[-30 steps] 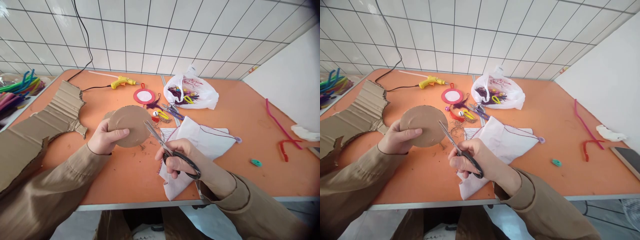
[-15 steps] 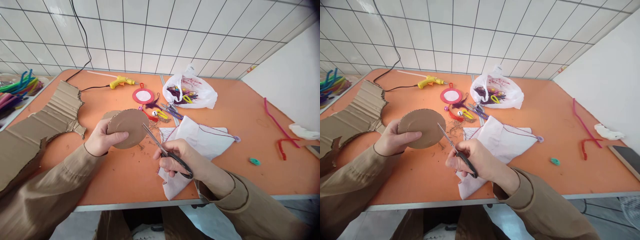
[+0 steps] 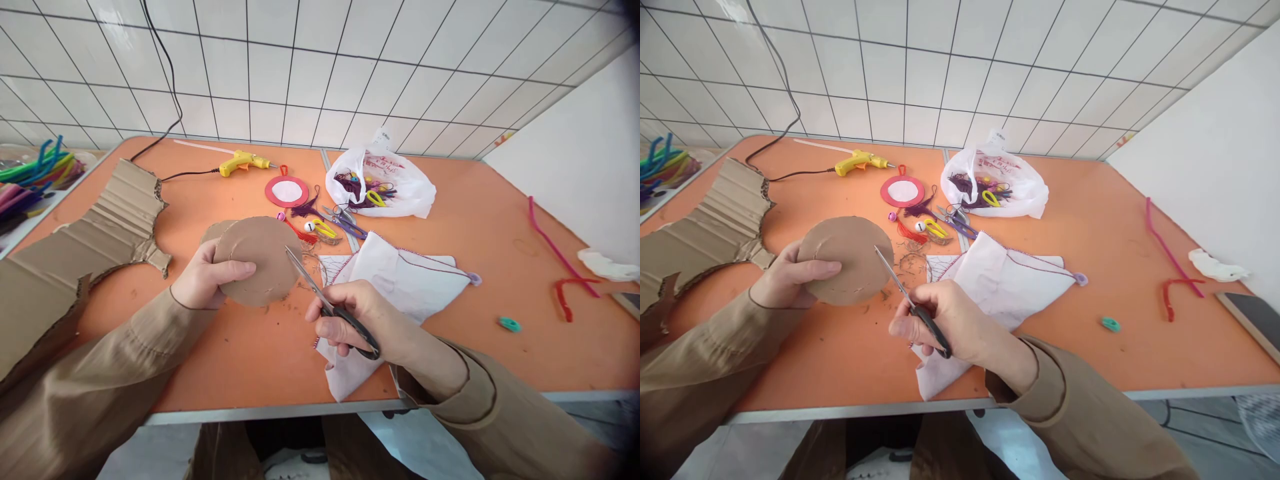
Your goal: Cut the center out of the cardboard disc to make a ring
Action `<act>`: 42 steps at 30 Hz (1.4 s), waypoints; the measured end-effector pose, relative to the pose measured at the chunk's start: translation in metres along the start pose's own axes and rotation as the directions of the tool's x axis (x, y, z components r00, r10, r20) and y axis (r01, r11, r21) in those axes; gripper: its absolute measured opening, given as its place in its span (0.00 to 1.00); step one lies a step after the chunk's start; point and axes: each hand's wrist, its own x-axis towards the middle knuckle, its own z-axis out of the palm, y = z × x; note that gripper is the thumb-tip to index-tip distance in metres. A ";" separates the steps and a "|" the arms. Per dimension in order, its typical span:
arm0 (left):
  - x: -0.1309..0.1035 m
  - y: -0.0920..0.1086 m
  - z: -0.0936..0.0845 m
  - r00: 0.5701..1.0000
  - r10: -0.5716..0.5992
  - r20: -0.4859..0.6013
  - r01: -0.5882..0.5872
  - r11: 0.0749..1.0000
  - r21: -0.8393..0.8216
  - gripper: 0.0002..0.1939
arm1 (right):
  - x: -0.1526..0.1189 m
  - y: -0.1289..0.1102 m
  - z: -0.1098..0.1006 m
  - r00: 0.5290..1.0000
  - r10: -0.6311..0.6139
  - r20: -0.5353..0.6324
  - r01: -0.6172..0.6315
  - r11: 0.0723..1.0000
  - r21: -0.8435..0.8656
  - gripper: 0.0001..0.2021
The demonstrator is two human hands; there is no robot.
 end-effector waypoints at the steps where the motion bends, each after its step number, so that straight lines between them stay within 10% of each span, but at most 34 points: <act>1: 0.000 -0.001 0.000 1.000 -0.010 -0.003 0.010 1.000 -0.013 0.11 | 0.000 0.000 0.000 1.000 -0.006 0.000 0.006 1.000 0.006 0.12; 42: 0.008 -0.009 -0.003 0.999 -0.046 -0.006 0.046 0.997 -0.067 0.16 | 0.003 -0.007 0.001 1.000 -0.004 -0.025 0.003 1.000 -0.015 0.14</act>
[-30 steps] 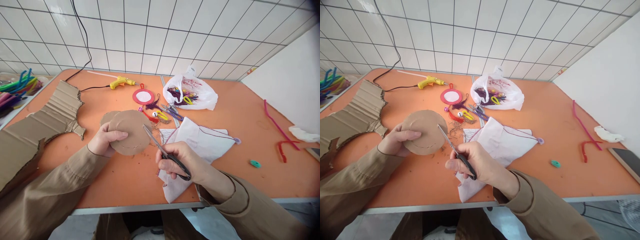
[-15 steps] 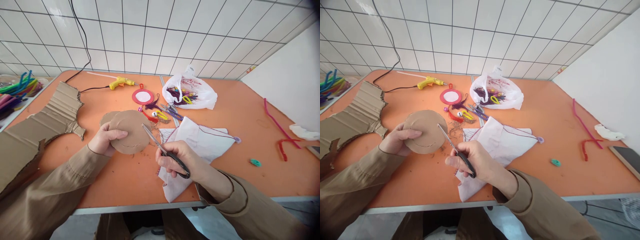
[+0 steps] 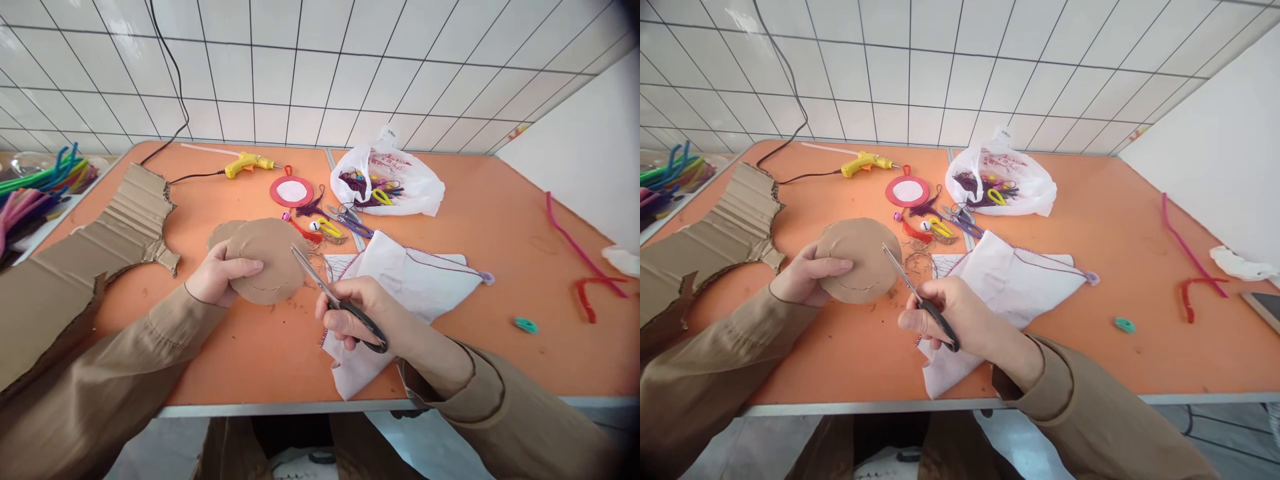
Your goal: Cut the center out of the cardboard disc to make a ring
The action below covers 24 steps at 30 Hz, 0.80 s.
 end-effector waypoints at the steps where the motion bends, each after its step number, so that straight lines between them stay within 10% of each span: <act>1: 0.000 0.000 0.000 1.000 0.004 0.005 -0.004 1.000 0.012 0.16 | 0.000 0.000 0.000 1.000 -0.001 -0.002 0.001 1.000 -0.006 0.13; 24: 0.000 0.004 -0.004 0.999 -0.006 0.033 0.005 0.999 0.047 0.15 | -0.002 -0.001 0.001 1.000 0.013 -0.016 -0.014 0.998 -0.056 0.13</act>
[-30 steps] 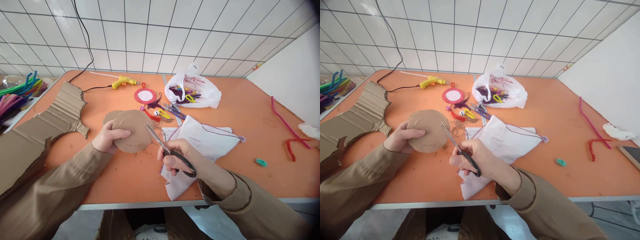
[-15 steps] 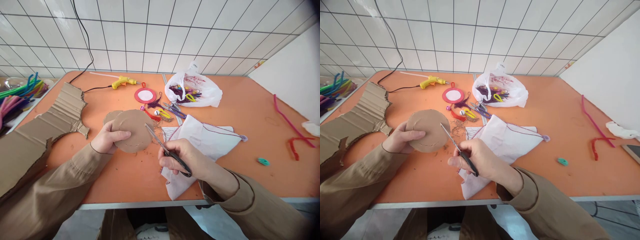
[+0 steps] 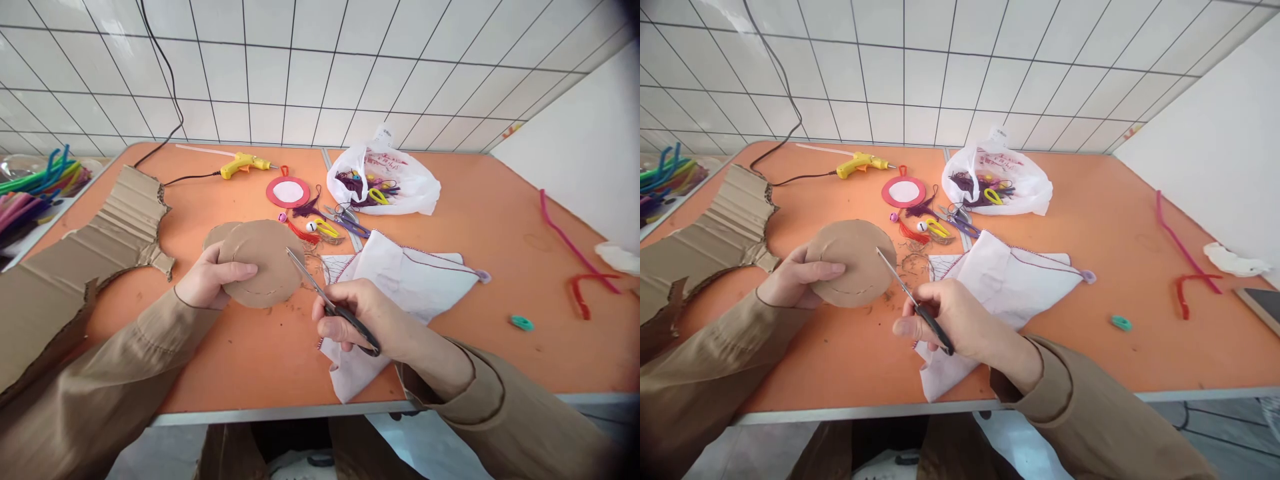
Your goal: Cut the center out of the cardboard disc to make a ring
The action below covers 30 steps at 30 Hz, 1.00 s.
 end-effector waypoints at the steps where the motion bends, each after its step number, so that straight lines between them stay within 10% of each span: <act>1: 0.000 0.000 0.000 1.000 -0.002 -0.003 0.002 1.000 -0.004 0.15 | 0.000 0.000 -0.001 1.000 0.002 0.007 -0.002 1.000 0.012 0.14; 22: 0.000 0.000 0.004 0.996 -0.020 -0.083 0.019 1.000 -0.010 0.15 | -0.001 0.001 0.001 0.994 -0.078 -0.073 0.072 0.993 -0.089 0.18; 30: 0.006 0.003 -0.001 0.996 0.018 -0.088 -0.023 0.998 -0.054 0.12 | -0.005 0.002 -0.004 0.983 -0.085 0.163 0.064 0.990 0.127 0.22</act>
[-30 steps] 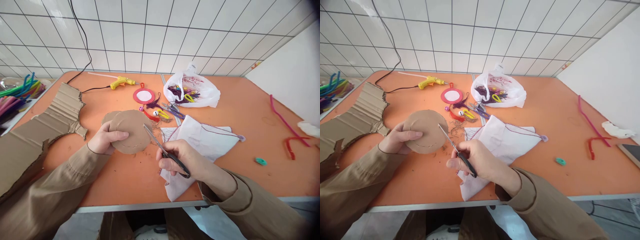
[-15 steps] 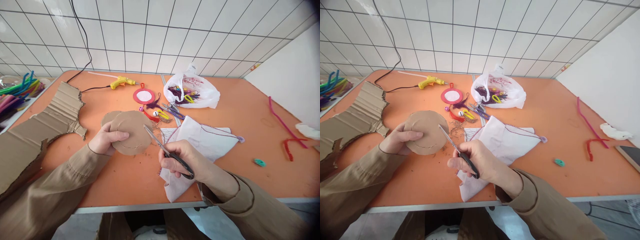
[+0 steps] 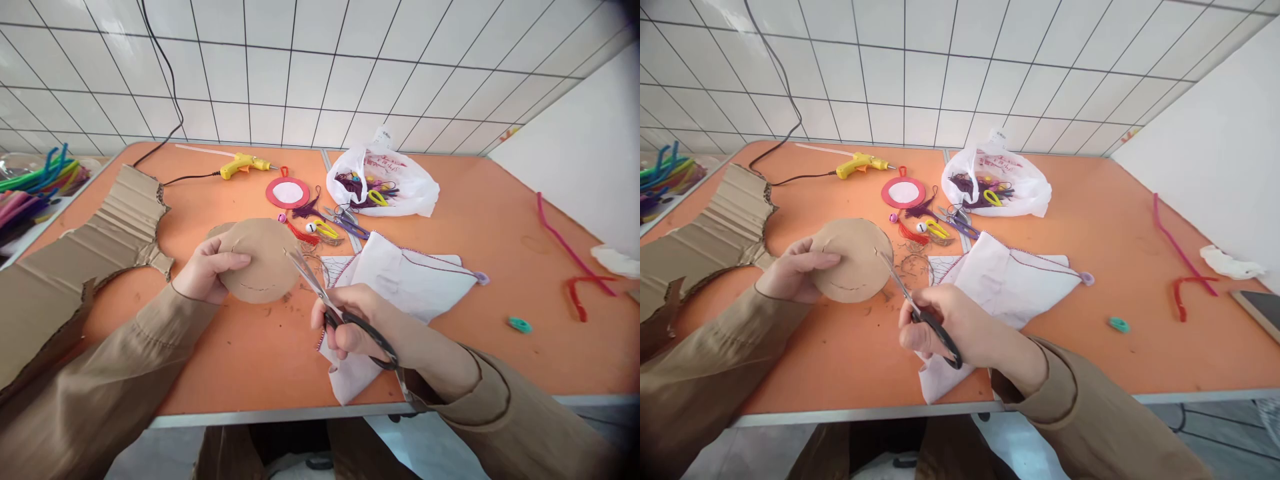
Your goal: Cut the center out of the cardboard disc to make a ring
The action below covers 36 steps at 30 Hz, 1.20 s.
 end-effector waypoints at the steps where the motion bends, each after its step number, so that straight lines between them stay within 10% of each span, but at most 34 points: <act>1: 0.001 0.000 -0.001 1.000 0.012 -0.014 -0.012 1.000 0.001 0.13 | -0.001 0.000 0.000 1.000 -0.011 0.016 0.011 1.000 0.015 0.23; 36: -0.006 -0.001 0.003 0.997 0.068 0.035 -0.071 0.991 0.109 0.16 | 0.008 0.008 0.004 0.991 0.059 -0.124 -0.058 0.998 0.016 0.20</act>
